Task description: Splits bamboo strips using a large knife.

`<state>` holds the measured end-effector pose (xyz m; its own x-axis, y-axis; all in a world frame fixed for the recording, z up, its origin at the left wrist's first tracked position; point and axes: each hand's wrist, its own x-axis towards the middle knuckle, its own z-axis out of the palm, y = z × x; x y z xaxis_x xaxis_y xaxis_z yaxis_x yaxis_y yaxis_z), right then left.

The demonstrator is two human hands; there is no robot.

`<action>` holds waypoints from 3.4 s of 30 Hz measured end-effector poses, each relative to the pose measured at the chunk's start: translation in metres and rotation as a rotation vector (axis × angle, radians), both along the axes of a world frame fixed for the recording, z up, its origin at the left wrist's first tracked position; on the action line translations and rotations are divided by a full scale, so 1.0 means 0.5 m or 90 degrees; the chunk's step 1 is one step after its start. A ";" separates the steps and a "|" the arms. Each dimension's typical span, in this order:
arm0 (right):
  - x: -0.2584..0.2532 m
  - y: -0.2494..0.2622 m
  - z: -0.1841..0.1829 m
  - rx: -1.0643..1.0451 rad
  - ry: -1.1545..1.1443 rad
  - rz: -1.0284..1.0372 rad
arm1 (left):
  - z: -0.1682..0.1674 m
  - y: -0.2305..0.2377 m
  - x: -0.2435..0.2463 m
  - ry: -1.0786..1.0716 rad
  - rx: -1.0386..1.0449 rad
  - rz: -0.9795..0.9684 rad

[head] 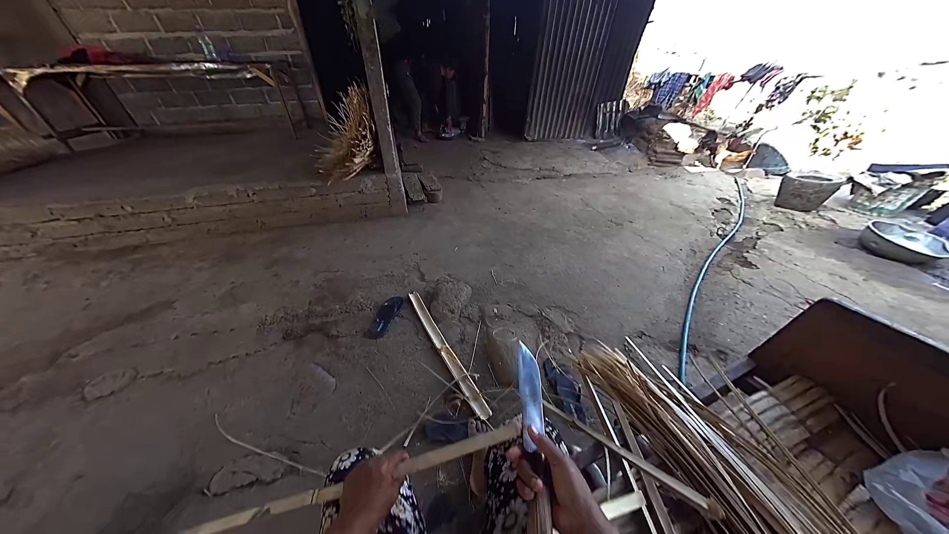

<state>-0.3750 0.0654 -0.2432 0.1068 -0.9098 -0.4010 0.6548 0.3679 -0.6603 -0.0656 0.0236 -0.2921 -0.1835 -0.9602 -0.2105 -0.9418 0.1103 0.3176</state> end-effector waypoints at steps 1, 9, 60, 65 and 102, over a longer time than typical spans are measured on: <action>0.006 0.010 0.031 -0.018 0.019 0.006 | 0.012 0.002 -0.003 0.005 -0.031 -0.002; 0.043 0.055 0.199 -0.239 0.383 -0.107 | 0.052 0.027 -0.033 0.117 -0.388 -0.067; 0.095 0.164 0.310 -0.616 0.825 0.056 | 0.321 0.170 -0.177 0.948 -0.213 -0.066; 0.097 0.166 0.309 -0.599 0.799 0.091 | 0.321 0.173 -0.173 0.962 -0.207 -0.078; 0.102 0.135 0.351 -0.632 0.996 0.249 | 0.313 0.167 -0.155 0.999 -0.151 -0.132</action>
<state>-0.3243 0.1330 -0.0677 0.4454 -0.8586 0.2538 -0.6759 -0.5084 -0.5335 -0.1432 0.1073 -0.1354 -0.1898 -0.8745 0.4463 0.3221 0.3740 0.8697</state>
